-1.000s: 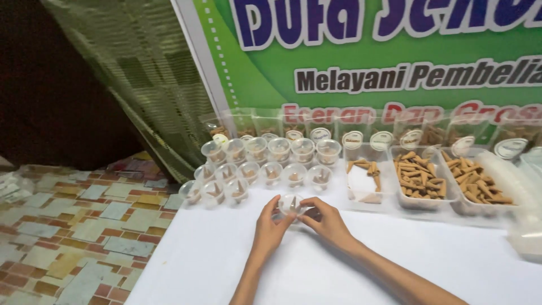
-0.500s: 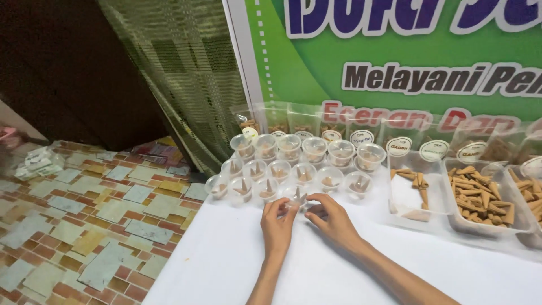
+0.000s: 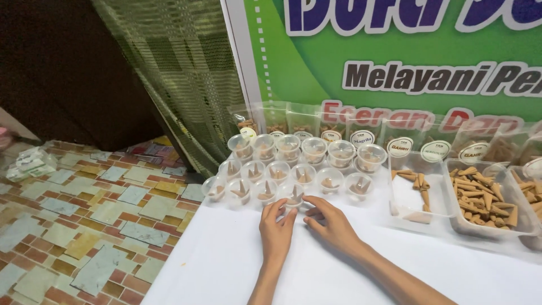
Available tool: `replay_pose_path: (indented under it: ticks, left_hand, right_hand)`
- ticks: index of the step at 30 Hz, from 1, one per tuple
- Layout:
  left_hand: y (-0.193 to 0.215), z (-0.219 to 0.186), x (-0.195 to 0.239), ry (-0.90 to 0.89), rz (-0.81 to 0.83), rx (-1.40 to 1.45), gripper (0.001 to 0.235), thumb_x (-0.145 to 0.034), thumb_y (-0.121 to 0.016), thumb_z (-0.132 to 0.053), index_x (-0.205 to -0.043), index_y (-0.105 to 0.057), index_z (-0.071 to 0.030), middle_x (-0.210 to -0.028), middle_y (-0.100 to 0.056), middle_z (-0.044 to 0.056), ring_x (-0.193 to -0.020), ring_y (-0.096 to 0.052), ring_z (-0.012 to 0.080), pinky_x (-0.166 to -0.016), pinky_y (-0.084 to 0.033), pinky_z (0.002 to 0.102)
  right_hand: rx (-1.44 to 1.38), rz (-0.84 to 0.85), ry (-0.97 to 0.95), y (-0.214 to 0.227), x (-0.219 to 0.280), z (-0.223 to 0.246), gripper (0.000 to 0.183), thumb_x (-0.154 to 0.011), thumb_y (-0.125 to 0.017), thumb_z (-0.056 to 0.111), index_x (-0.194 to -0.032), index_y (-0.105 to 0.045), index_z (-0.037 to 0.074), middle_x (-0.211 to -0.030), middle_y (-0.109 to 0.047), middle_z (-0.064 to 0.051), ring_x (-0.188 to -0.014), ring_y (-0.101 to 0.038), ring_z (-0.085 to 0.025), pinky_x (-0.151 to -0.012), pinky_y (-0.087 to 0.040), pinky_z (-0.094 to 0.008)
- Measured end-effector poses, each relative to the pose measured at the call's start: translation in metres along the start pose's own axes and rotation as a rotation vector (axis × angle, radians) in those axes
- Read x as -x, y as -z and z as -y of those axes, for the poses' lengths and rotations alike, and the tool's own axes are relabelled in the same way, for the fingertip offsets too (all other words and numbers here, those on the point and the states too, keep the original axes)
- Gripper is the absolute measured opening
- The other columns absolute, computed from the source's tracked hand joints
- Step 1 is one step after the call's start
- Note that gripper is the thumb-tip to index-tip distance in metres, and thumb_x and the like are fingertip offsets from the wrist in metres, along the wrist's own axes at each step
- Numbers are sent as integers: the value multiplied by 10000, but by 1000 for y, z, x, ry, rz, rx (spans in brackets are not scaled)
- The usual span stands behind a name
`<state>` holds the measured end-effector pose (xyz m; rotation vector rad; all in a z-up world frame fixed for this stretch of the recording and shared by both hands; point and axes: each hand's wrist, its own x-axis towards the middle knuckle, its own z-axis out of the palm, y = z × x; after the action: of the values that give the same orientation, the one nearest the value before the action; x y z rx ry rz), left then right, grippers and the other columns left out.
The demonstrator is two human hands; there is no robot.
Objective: The person places incense cones into small clear plastic cups and then secures the lids by hand.
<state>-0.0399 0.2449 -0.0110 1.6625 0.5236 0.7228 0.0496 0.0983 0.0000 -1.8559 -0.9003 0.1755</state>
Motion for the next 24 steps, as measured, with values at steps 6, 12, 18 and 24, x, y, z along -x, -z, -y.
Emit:
replay_pose_path:
  ticks: [6,12,18,24]
  left_hand:
    - [0,-2,1,23,7,11,407,-867,-777,-191,-1264,-720,-122,-1222,-639,57,-1123,-693,203,-901,-686,346]
    - [0,-7,3,26,0,-5,421,-865,-772,-199,-1275,-712,-120,-1234,-642,59,-1132,-683,203,-906,-680,351]
    - [-9,-5,21,-235,-29,-255,163,-856,-784,-218,-1007,-747,-167,-942,-655,9,-882,-656,166,-720,-555,325]
    - [-71,-41,88,-260,322,-209,132,-934,-643,-231,-846,-636,-132,-830,-668,21,-794,-664,198,-796,-515,346]
  right_hand:
    - [15,-4,4,1,1,2,548,-891,-730,137,-1413,-576,199,-1348,-674,19,-1029,-765,-144,-876,-580,-279]
    - [23,7,-23,2,2,6,544,-895,-723,156,-1416,-576,214,-1356,-671,35,-1033,-761,-131,-890,-560,-276]
    - [32,-94,80,6,15,-7,367,-905,-708,159,-1269,-672,150,-1136,-724,-28,-944,-726,-139,-835,-568,-279]
    - [85,-80,-142,71,102,4,114,-919,-629,166,-949,-739,164,-751,-757,48,-630,-580,-87,-649,-476,-247]
